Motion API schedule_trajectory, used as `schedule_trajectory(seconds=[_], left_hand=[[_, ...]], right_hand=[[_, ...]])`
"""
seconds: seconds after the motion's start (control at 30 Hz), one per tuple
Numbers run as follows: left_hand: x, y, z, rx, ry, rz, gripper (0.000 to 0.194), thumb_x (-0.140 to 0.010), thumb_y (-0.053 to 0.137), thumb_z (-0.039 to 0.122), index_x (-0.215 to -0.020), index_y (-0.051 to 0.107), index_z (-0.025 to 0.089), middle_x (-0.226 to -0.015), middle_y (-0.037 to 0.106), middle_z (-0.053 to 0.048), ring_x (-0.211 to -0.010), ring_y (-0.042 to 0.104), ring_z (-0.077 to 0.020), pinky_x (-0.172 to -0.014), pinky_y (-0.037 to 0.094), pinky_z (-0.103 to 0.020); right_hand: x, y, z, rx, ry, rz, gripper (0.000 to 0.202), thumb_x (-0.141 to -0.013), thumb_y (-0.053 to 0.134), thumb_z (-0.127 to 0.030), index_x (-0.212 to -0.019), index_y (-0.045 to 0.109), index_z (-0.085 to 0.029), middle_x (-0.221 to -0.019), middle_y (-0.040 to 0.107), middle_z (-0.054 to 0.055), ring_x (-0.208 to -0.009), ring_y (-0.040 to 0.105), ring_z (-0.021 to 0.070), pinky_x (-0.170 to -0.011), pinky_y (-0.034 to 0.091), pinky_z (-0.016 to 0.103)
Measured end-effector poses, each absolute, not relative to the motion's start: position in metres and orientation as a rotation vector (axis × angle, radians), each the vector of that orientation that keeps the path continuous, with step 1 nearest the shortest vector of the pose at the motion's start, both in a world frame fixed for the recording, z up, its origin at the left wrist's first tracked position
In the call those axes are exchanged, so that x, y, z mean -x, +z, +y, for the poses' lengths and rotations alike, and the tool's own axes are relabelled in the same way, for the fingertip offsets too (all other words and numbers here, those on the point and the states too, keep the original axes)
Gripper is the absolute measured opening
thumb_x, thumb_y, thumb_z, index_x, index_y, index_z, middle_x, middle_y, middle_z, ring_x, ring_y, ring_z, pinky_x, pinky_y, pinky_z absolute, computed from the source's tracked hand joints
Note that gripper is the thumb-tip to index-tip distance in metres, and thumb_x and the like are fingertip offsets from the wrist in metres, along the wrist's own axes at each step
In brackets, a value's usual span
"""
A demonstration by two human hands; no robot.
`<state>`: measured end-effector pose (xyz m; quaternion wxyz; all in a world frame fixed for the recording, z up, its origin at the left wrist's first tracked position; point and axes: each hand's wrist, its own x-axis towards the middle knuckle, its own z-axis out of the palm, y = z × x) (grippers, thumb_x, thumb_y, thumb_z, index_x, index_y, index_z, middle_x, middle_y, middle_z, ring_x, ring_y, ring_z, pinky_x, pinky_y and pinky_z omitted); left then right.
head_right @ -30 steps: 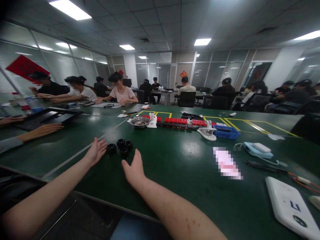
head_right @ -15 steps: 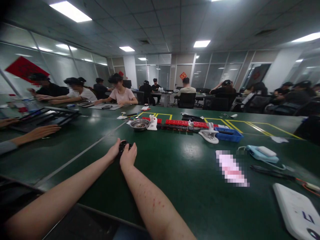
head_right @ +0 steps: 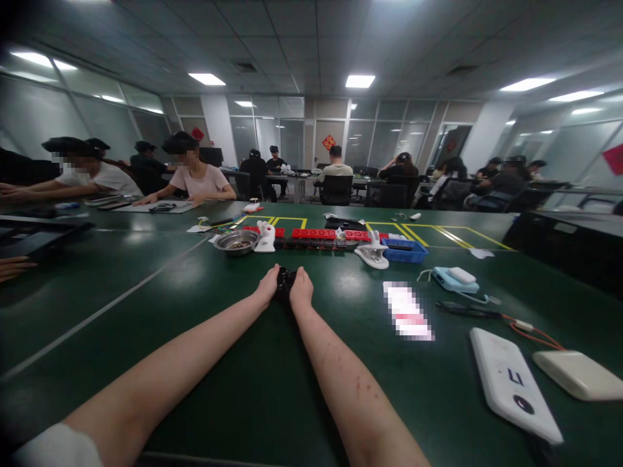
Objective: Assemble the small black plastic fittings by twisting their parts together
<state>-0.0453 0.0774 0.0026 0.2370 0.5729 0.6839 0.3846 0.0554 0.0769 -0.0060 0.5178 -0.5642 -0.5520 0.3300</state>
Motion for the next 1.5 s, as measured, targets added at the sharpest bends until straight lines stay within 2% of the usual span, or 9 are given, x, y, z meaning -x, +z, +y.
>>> schedule_trajectory(seconds=[0.23, 0.47, 0.63, 0.7, 0.8, 0.9, 1.0, 1.2, 1.5], left_hand=[[-0.008, 0.005, 0.106, -1.489, 0.994, 1.941, 0.054, -0.088, 0.005, 0.048, -0.111, 0.048, 0.024, -0.116, 0.057, -0.007, -0.115, 0.044, -0.0270, -0.100, 0.012, -0.054], [-0.016, 0.001, 0.112, -1.507, 0.988, 2.020, 0.055, -0.089, 0.000, 0.045, -0.118, 0.041, 0.025, -0.121, 0.053, -0.007, -0.117, 0.042, -0.0252, -0.100, 0.014, -0.052], [-0.010, 0.010, 0.095, -1.441, 1.145, 2.156, 0.052, -0.089, -0.001, 0.040, -0.133, 0.014, 0.018, -0.138, 0.026, -0.014, -0.129, 0.018, -0.0260, -0.098, 0.022, -0.048], [-0.001, 0.015, 0.076, -1.515, 1.241, 2.154, 0.050, -0.090, 0.006, 0.041, -0.134, 0.012, 0.017, -0.140, 0.020, -0.012, -0.130, 0.014, -0.0228, -0.101, 0.019, -0.043], [0.016, 0.020, 0.044, -2.075, 1.328, 1.902, 0.050, -0.083, 0.034, 0.050, -0.119, 0.039, 0.015, -0.124, 0.040, -0.012, -0.118, 0.034, -0.0239, -0.099, 0.025, -0.037], [0.025, 0.022, 0.020, -2.482, 0.960, 1.562, 0.041, -0.078, 0.045, 0.051, -0.104, 0.052, 0.020, -0.098, 0.056, -0.006, -0.095, 0.049, -0.0225, -0.085, 0.038, -0.034], [0.022, 0.022, 0.014, -2.501, 0.744, 1.541, 0.037, -0.080, 0.046, 0.047, -0.107, 0.054, 0.022, -0.087, 0.060, -0.004, -0.085, 0.053, -0.0213, -0.076, 0.041, -0.031], [0.011, 0.021, 0.020, -2.418, 0.709, 1.646, 0.026, -0.079, 0.052, 0.037, -0.100, 0.055, 0.023, -0.076, 0.061, -0.001, -0.076, 0.057, -0.0198, -0.067, 0.043, -0.029], [0.003, 0.011, 0.021, -2.334, 0.678, 1.757, 0.023, -0.076, 0.057, 0.021, -0.098, 0.050, 0.020, -0.093, 0.064, -0.002, -0.086, 0.060, -0.0180, -0.073, 0.045, -0.026]], right_hand=[[-0.103, -0.008, 0.109, 1.421, 0.696, -1.294, 0.068, -0.087, 0.006, -0.048, -0.090, 0.064, -0.013, -0.096, 0.065, 0.013, -0.096, 0.057, 0.0232, -0.085, 0.039, 0.035], [-0.101, -0.008, 0.114, 1.388, 0.635, -1.330, 0.058, -0.087, 0.013, -0.045, -0.097, 0.061, -0.013, -0.101, 0.064, 0.012, -0.098, 0.056, 0.0217, -0.082, 0.041, 0.031], [-0.102, -0.010, 0.114, 1.429, 0.567, -1.331, 0.045, -0.089, 0.021, -0.040, -0.099, 0.057, -0.015, -0.101, 0.062, 0.009, -0.096, 0.056, 0.0201, -0.083, 0.039, 0.034], [-0.109, -0.009, 0.112, 1.463, 0.520, -1.321, 0.036, -0.089, 0.028, -0.038, -0.101, 0.053, -0.014, -0.101, 0.060, 0.009, -0.095, 0.054, 0.0197, -0.083, 0.038, 0.036], [-0.126, -0.006, 0.104, 1.495, 0.464, -1.366, 0.030, -0.083, 0.035, -0.035, -0.094, 0.054, -0.015, -0.097, 0.058, 0.011, -0.094, 0.051, 0.0222, -0.082, 0.037, 0.037], [-0.142, -0.006, 0.090, 1.482, 0.481, -1.509, 0.019, -0.072, 0.051, -0.035, -0.078, 0.058, -0.018, -0.080, 0.060, 0.007, -0.082, 0.053, 0.0230, -0.075, 0.038, 0.035], [-0.147, -0.007, 0.078, 1.456, 0.529, -1.626, 0.016, -0.067, 0.056, -0.036, -0.067, 0.059, -0.021, -0.067, 0.059, 0.003, -0.072, 0.054, 0.0221, -0.070, 0.038, 0.034], [-0.141, -0.006, 0.071, 1.374, 0.663, -1.687, 0.014, -0.068, 0.057, -0.035, -0.068, 0.060, -0.021, -0.066, 0.060, 0.001, -0.067, 0.055, 0.0189, -0.065, 0.040, 0.032], [-0.152, -0.012, 0.063, 1.182, 0.939, -1.535, 0.021, -0.065, 0.058, -0.024, -0.084, 0.054, -0.017, -0.068, 0.063, 0.001, -0.063, 0.061, 0.0162, -0.058, 0.049, 0.029]])
